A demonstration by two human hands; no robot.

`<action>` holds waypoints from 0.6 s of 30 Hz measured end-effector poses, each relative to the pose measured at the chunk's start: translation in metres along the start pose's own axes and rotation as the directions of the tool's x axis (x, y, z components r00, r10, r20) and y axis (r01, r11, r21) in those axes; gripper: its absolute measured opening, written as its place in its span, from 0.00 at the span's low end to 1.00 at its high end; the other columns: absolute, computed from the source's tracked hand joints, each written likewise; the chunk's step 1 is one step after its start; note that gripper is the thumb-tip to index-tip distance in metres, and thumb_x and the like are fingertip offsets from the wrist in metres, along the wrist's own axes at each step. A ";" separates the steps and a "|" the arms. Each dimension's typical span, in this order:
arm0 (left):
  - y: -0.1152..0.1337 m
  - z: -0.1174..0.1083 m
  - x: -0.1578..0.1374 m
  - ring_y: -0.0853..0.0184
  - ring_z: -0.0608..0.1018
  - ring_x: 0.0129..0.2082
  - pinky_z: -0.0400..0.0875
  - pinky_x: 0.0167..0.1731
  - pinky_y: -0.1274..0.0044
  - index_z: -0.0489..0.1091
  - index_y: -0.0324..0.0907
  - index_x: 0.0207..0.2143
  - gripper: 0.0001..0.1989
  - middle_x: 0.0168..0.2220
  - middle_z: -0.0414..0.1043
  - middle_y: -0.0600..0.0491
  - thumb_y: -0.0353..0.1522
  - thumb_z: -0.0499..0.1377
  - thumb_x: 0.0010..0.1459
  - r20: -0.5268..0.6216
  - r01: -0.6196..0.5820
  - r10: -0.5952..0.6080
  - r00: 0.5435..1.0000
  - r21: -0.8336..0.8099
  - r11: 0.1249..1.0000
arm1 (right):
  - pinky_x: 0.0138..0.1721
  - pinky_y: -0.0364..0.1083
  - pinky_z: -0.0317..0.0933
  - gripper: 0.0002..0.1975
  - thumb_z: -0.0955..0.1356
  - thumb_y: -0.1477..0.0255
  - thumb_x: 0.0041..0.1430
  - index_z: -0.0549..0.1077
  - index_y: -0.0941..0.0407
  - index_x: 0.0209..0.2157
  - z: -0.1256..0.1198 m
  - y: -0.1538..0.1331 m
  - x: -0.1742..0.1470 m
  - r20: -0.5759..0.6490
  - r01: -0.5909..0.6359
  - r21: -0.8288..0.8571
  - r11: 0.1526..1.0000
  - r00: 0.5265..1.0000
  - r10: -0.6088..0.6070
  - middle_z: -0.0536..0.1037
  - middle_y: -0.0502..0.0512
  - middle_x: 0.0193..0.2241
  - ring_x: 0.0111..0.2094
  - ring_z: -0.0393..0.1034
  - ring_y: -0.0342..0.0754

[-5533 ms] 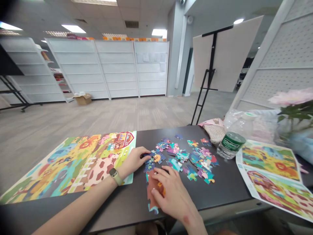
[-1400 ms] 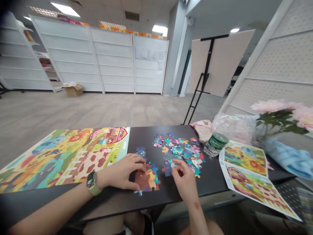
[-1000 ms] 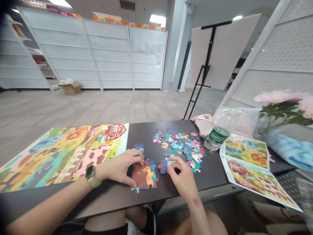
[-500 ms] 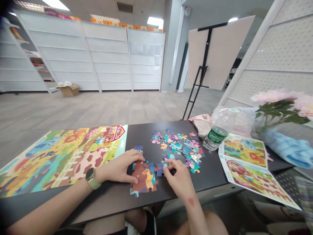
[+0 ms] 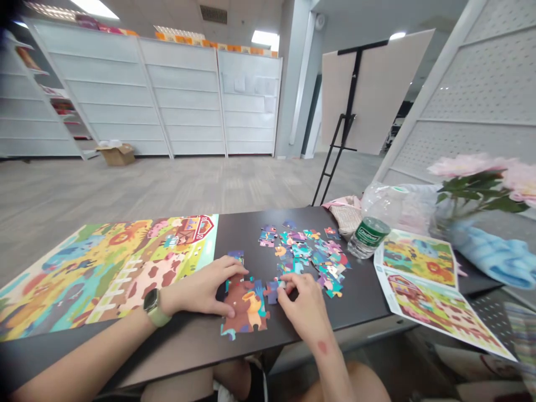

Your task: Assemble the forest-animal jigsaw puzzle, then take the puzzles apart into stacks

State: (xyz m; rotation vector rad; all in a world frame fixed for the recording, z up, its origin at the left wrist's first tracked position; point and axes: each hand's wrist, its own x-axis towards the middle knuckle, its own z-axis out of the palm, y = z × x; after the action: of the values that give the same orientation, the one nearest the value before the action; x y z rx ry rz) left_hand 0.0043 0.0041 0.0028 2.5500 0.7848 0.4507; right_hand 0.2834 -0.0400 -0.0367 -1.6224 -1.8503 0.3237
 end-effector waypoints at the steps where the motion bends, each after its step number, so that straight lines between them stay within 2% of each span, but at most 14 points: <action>1: -0.001 0.001 0.000 0.51 0.70 0.52 0.66 0.52 0.64 0.63 0.44 0.59 0.39 0.52 0.67 0.44 0.52 0.67 0.50 -0.008 0.008 -0.008 1.000 0.001 1.000 | 0.47 0.55 0.62 0.08 0.67 0.68 0.57 0.76 0.51 0.38 0.000 0.000 0.000 -0.020 0.018 -0.020 1.000 1.000 -0.018 0.78 0.54 0.33 0.42 0.69 0.56; 3: -0.002 0.002 -0.001 0.51 0.69 0.54 0.66 0.53 0.63 0.62 0.43 0.60 0.41 0.53 0.66 0.44 0.53 0.67 0.50 -0.011 0.014 -0.014 1.000 0.006 1.000 | 0.49 0.56 0.61 0.06 0.67 0.69 0.57 0.75 0.51 0.36 0.000 -0.001 0.000 -0.048 0.056 -0.060 0.997 0.997 -0.059 0.78 0.55 0.38 0.45 0.68 0.57; 6: -0.002 0.001 0.000 0.51 0.69 0.54 0.65 0.54 0.62 0.61 0.43 0.61 0.41 0.54 0.66 0.43 0.53 0.66 0.51 0.000 0.010 -0.010 1.000 0.016 1.000 | 0.49 0.57 0.61 0.06 0.66 0.69 0.59 0.76 0.51 0.35 -0.002 -0.004 -0.002 -0.028 0.109 -0.079 0.991 0.993 -0.112 0.78 0.55 0.39 0.46 0.67 0.57; 12: 0.000 -0.001 0.001 0.51 0.70 0.53 0.66 0.53 0.62 0.61 0.42 0.61 0.42 0.53 0.67 0.43 0.54 0.66 0.51 0.016 0.009 -0.010 1.000 0.015 1.000 | 0.56 0.62 0.55 0.13 0.68 0.71 0.55 0.77 0.46 0.43 -0.011 -0.011 -0.007 0.127 0.246 -0.062 0.967 0.963 -0.237 0.76 0.52 0.52 0.57 0.62 0.59; 18: -0.003 0.000 0.001 0.50 0.69 0.55 0.65 0.55 0.61 0.60 0.44 0.62 0.42 0.54 0.67 0.43 0.52 0.67 0.51 0.015 0.019 -0.019 1.000 0.004 1.000 | 0.57 0.62 0.56 0.13 0.69 0.72 0.52 0.76 0.48 0.41 -0.011 -0.012 -0.007 0.158 0.238 -0.034 0.971 0.960 -0.230 0.78 0.53 0.49 0.54 0.65 0.59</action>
State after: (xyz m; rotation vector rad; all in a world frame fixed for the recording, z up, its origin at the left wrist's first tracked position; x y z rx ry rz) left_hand 0.0038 0.0064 0.0012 2.5440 0.8039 0.4236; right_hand 0.2803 -0.0517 -0.0235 -1.4266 -2.1595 0.3044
